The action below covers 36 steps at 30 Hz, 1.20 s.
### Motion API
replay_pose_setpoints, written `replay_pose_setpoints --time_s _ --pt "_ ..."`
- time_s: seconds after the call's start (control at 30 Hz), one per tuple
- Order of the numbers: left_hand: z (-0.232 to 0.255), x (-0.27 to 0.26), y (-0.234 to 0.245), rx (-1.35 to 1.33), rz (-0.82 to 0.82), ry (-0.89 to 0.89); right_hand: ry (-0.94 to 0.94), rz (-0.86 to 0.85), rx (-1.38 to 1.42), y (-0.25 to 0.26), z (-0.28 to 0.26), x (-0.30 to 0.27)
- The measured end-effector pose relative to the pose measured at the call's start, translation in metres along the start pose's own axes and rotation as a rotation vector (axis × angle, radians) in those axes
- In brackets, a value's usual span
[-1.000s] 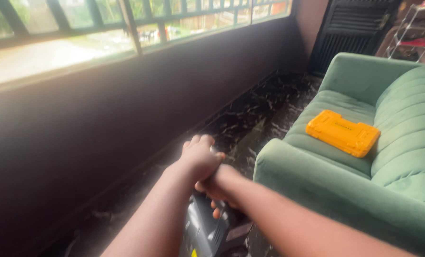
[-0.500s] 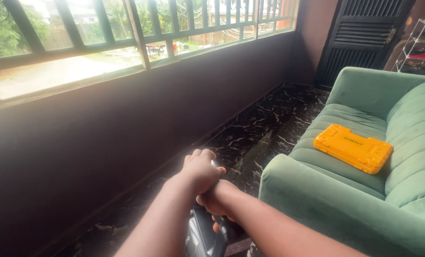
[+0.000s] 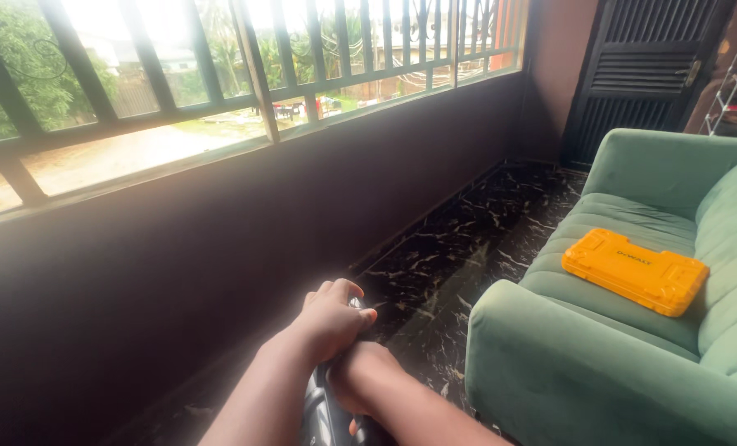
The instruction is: The person assembles a handheld vacuum cleaner by fitting and twisting its components together by hand.
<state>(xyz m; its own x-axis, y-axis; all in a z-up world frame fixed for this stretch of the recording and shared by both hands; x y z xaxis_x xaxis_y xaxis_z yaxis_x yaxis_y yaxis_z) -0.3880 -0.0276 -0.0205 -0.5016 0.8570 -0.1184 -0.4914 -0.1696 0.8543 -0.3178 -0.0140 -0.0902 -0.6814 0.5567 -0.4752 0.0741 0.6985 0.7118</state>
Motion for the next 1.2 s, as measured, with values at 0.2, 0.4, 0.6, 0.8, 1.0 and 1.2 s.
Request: replay_pose_setpoints --time_s 0.2,0.4,0.6,0.8,1.0,1.2 --pt "0.017 -0.03 0.007 0.034 -0.04 0.056 -0.013 0.016 -0.04 -0.012 0.007 -0.018" --pt "0.018 -0.058 0.002 0.042 -0.065 0.128 -0.014 0.029 -0.059 -0.017 0.008 -0.045" --pt "0.024 -0.058 -0.026 -0.023 -0.013 0.043 -0.034 0.047 -0.073 -0.014 0.013 -0.08" --pt "0.037 -0.058 -0.051 0.065 -0.036 -0.031 -0.043 0.083 -0.152 -0.003 0.018 -0.097" --pt "0.044 -0.09 -0.036 -0.003 -0.149 0.113 -0.066 0.13 -0.33 -0.001 0.001 -0.074" --pt "0.036 -0.086 -0.036 0.047 -0.176 0.147 -0.118 0.18 -0.528 0.003 -0.013 -0.058"
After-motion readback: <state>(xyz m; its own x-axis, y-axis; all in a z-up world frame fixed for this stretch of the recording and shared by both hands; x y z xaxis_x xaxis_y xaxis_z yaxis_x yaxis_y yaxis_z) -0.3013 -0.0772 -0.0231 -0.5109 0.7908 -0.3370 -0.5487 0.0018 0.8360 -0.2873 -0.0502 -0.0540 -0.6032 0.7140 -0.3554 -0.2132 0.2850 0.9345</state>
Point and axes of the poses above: each hand's wrist, its own x-axis towards the middle knuckle, its own y-axis out of the back of the hand, z = x × y, the point moved 8 cm from there along x, towards the middle knuckle, and after that the axes turned 4 degrees about x, right-handed, at the moved point
